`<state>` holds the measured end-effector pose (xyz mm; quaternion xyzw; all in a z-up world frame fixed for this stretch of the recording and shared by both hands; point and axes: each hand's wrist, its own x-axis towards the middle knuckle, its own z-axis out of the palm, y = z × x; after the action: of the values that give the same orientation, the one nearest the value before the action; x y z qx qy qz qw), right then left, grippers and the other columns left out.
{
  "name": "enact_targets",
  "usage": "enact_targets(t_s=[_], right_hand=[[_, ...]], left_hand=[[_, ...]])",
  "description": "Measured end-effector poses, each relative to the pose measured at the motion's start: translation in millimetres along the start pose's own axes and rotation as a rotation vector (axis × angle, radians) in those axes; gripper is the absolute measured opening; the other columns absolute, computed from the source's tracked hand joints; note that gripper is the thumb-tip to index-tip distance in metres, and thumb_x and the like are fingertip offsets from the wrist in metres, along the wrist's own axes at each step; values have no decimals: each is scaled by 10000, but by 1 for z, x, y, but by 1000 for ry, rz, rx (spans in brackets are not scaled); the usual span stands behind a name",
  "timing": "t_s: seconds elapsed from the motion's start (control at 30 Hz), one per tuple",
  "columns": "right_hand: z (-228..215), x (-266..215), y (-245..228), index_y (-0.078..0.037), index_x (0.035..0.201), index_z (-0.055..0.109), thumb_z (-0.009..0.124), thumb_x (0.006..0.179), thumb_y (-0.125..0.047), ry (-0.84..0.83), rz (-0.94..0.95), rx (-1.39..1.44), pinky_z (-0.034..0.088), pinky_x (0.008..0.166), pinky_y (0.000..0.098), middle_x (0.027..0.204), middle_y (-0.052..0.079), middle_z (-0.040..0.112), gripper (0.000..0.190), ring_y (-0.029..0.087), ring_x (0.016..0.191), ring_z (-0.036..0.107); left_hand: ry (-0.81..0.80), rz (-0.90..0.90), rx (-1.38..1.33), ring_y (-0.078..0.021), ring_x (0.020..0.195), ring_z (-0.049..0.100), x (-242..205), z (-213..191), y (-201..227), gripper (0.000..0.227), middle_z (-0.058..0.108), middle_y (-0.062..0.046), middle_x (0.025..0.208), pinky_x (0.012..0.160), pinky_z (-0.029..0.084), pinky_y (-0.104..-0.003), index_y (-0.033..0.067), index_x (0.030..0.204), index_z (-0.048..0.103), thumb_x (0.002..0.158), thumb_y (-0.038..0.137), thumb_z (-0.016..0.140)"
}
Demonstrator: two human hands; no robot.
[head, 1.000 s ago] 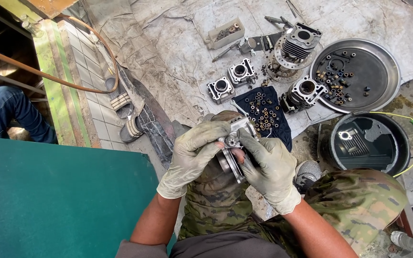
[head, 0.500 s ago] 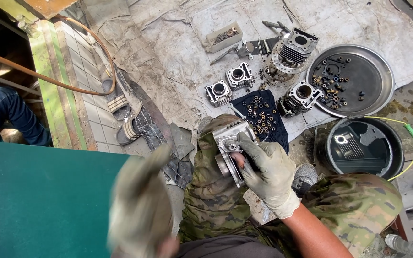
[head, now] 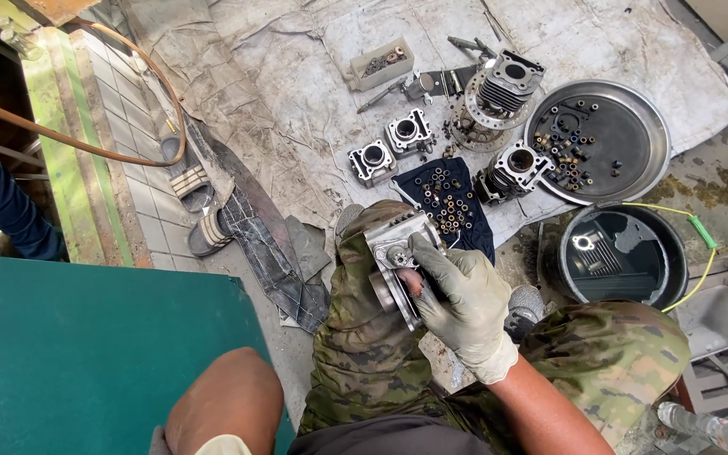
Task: The person holds a metal engine cylinder head and uses a small metal tool to scrape and clean the grooves between the cooling fins. They rotate the part to access different areas and continue cleaning the surface.
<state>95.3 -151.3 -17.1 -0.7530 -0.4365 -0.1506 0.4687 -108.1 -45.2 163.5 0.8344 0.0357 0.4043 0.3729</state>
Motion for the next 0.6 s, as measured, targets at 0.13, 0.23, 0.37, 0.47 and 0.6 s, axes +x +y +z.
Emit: enact_targets(t_s=[0.13, 0.23, 0.37, 0.47, 0.6], right_hand=[[-4, 7, -5, -197, 1171, 788, 856, 850, -210, -17, 11, 13, 547, 596, 397, 767, 81, 582, 328, 330, 673, 643], [-3, 5, -2, -191, 1136, 796, 863, 837, -225, -24, 28, 17, 542, 592, 444, 806, 84, 637, 308, 350, 707, 667], [1, 3, 0, -179, 1123, 804, 855, 855, -258, 4, -10, -6, 544, 605, 430, 812, 76, 624, 284, 326, 720, 671], [2, 2, 0, -181, 1118, 807, 857, 852, -262, 15, -24, -10, 543, 604, 417, 788, 71, 601, 283, 316, 695, 657], [3, -2, 1, -189, 1135, 809, 863, 846, -263, 2, 10, -49, 551, 618, 426, 801, 63, 602, 303, 310, 726, 670]], left_hand=[[-64, 41, 119, -315, 1246, 678, 16, 28, -44, 519, 699, -102, 1302, 1202, 422, -538, 123, 1332, 650, 931, 448, 704], [-111, 80, 214, -330, 1228, 692, 16, 40, -72, 485, 714, -98, 1299, 1179, 426, -561, 148, 1307, 684, 918, 436, 715], [-198, 22, 227, -361, 1233, 678, 9, 61, -116, 477, 697, -138, 1324, 1147, 408, -596, 121, 1340, 665, 929, 358, 712], [-237, -52, 172, -342, 1241, 667, -8, 72, -151, 402, 685, -137, 1338, 1140, 387, -564, 110, 1343, 661, 973, 265, 686], [-195, -139, 69, -312, 1190, 698, -17, 83, -165, 287, 727, -75, 1280, 1110, 432, -506, 169, 1259, 732, 983, 239, 696]])
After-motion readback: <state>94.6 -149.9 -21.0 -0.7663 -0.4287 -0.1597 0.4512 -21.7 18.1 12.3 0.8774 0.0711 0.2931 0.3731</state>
